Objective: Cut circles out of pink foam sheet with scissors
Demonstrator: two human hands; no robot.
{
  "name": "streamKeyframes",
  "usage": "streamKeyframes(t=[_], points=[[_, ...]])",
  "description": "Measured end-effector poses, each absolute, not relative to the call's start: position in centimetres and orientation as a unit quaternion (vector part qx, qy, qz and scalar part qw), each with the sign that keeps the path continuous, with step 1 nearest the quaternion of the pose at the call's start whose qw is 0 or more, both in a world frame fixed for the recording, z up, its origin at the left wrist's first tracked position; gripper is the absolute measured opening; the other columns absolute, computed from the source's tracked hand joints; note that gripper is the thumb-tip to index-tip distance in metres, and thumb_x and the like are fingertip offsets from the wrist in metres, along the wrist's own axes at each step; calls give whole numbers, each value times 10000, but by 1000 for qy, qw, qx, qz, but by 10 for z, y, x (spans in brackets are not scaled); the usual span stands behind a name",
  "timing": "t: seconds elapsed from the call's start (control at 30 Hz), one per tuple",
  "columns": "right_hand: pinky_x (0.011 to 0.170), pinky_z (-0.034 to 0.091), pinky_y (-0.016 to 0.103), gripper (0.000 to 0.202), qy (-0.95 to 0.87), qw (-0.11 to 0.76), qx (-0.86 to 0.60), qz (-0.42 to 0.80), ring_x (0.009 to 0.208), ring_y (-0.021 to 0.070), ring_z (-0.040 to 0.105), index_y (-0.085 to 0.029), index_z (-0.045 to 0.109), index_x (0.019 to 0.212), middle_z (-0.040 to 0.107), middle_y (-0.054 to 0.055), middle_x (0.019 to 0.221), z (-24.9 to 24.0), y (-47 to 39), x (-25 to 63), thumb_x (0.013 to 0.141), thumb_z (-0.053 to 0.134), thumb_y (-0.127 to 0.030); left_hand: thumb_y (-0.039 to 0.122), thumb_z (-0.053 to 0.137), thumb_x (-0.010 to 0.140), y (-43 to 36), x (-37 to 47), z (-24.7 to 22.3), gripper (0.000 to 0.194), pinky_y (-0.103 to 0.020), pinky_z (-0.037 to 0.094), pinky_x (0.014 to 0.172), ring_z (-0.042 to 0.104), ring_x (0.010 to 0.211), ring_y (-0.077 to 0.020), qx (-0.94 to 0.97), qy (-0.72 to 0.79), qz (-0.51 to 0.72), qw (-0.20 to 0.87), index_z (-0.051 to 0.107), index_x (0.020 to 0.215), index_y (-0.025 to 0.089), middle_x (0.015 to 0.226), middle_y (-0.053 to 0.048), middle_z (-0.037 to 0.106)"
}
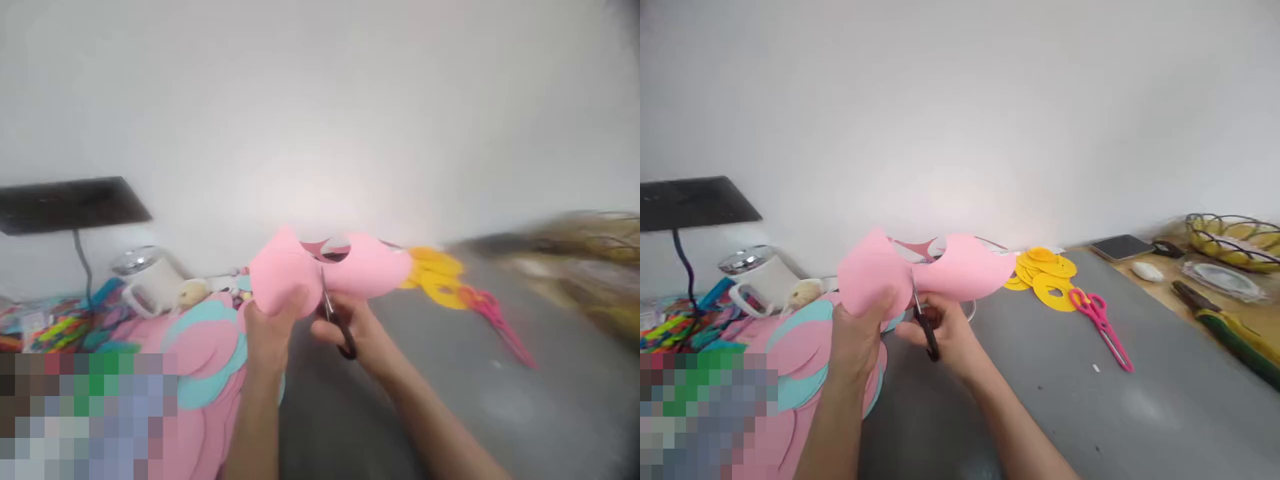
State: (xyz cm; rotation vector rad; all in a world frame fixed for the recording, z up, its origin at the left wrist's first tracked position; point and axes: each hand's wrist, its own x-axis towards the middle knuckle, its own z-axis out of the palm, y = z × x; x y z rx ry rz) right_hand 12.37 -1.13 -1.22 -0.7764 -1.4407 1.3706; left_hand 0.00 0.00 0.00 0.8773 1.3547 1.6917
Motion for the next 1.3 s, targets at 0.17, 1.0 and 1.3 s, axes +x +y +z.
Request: streamKeyframes(t=[0.17,1.0,1.3], points=[[521,333,221,332,-587,464,-336,572,562,89,392,-160,529,732,424,-46,611,-14,-10,124,701,707,-438,194,783,463,-4,-4,2,269,-290,514,649,613,669,-179,343,533,664,397,687,692,91,632,-47,661],[509,377,231,315,-556,444,-375,595,500,97,464,-167,551,757,499,-45,547,-11,-12,124,667,731,-409,255,791,551,0,-8,-7,269,-273,505,667,602,678,-149,355,476,675,438,704,755,102,689,-35,661],[543,344,222,274,-593,483,-331,553,578,90,386,-171,564,770,428,-48,632,-16,-8,126,686,733,-370,210,793,464,-4,-3,2,296,-318,513,677,614,726,-204,357,534,652,403,698,712,79,685,-64,665]])
